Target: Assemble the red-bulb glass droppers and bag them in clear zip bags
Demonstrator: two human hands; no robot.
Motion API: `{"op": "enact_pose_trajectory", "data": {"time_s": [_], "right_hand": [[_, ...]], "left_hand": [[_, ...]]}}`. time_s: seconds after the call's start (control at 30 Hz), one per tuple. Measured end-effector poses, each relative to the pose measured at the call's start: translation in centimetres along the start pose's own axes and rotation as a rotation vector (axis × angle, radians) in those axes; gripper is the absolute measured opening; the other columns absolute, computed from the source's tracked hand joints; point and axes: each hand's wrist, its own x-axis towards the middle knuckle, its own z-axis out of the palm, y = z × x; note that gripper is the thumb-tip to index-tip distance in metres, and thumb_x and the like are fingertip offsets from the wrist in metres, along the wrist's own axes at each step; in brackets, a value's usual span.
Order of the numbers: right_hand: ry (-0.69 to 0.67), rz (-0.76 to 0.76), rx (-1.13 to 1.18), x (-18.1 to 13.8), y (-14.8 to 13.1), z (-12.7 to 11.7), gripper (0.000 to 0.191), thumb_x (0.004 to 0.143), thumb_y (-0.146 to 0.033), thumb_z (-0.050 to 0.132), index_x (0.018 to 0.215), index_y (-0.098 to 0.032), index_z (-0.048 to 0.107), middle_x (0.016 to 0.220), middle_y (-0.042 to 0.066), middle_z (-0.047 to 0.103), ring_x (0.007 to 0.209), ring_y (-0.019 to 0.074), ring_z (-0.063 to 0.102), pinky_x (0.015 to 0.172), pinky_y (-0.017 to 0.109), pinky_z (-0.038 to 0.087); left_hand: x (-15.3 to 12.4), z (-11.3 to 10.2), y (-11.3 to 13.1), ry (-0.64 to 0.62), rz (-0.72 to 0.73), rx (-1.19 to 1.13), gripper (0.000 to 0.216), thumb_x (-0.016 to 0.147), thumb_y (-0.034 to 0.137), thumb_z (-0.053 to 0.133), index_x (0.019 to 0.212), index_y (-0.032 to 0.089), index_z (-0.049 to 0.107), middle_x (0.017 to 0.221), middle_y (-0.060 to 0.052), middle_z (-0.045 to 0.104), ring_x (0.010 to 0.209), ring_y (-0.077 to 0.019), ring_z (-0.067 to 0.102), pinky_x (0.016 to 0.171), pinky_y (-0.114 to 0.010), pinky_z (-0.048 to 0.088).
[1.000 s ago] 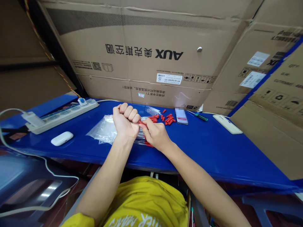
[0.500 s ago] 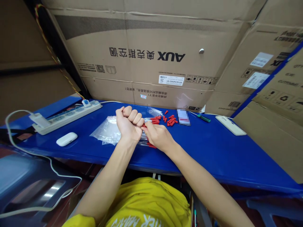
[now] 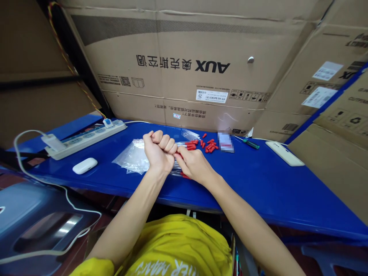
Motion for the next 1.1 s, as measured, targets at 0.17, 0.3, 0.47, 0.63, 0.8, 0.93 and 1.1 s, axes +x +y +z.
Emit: {"op": "enact_pose_trajectory", "data": {"time_s": [0.17,0.3,0.47,0.63,0.8,0.93,1.1], "right_hand": [[0.014,0.034,-0.003,0.3,0.2,0.2,0.024,0.113,-0.03,0.047,0.094,-0.02,0.058,0.068,-0.001,0.06,0.055,0.013,0.053,0.058,0.025,0.036],[0.009,0.054,-0.012,0.1,0.2,-0.1,0.026,0.113,-0.034,0.048,0.096,-0.019,0.061,0.07,0.0,0.065,0.056,0.014,0.057,0.058,0.025,0.038],[-0.003,0.053,-0.048,-0.2,0.4,-0.6,0.026,0.112,-0.038,0.052,0.101,-0.018,0.064,0.075,0.002,0.071,0.061,0.0153,0.063,0.062,0.026,0.042],[-0.013,-0.032,-0.189,-0.5,0.9,-0.3,0.035,0.115,-0.039,0.045,0.095,-0.018,0.064,0.073,0.004,0.071,0.062,0.0163,0.066,0.062,0.026,0.044],[0.058,-0.034,-0.147,-0.4,0.7,-0.2,0.032,0.11,-0.049,0.056,0.113,-0.018,0.063,0.078,0.003,0.076,0.065,0.017,0.072,0.063,0.026,0.051],[0.118,-0.035,-0.105,-0.3,0.3,-0.1,0.025,0.111,-0.042,0.057,0.121,-0.019,0.061,0.086,0.004,0.079,0.067,0.0164,0.075,0.066,0.026,0.055],[0.142,-0.07,-0.11,-0.2,0.3,0.0,0.019,0.109,-0.035,0.061,0.12,-0.02,0.063,0.094,0.006,0.081,0.073,0.0178,0.078,0.069,0.027,0.059]], "left_hand": [[0.6,-0.2,0.3,0.018,0.039,-0.046,0.044,0.104,0.027,0.034,0.068,0.024,0.01,0.055,0.008,0.004,0.043,-0.0092,0.005,0.041,-0.027,0.009],[0.8,-0.4,0.4,0.03,0.045,-0.044,0.042,0.103,0.024,0.032,0.068,0.024,0.009,0.057,0.008,0.002,0.046,-0.0099,0.002,0.041,-0.027,0.008],[1.3,-0.7,0.9,0.034,0.058,-0.078,0.042,0.102,0.021,0.031,0.068,0.024,0.008,0.059,0.008,-0.001,0.047,-0.0102,0.0,0.041,-0.027,0.007],[1.6,-0.9,1.3,0.048,0.053,-0.093,0.042,0.103,0.02,0.03,0.067,0.024,0.008,0.06,0.008,-0.001,0.048,-0.0104,0.0,0.041,-0.027,0.008],[1.7,-1.0,1.3,0.067,0.035,-0.081,0.043,0.105,0.019,0.029,0.067,0.023,0.009,0.061,0.008,-0.001,0.049,-0.0112,-0.001,0.041,-0.026,0.01],[1.6,-0.9,1.3,0.058,0.032,-0.089,0.043,0.105,0.019,0.029,0.067,0.023,0.009,0.061,0.008,-0.001,0.049,-0.0113,0.0,0.04,-0.026,0.01],[1.5,-0.8,1.2,0.056,0.029,-0.092,0.043,0.105,0.02,0.028,0.066,0.023,0.009,0.06,0.007,0.0,0.048,-0.0109,0.001,0.041,-0.026,0.009]]}}
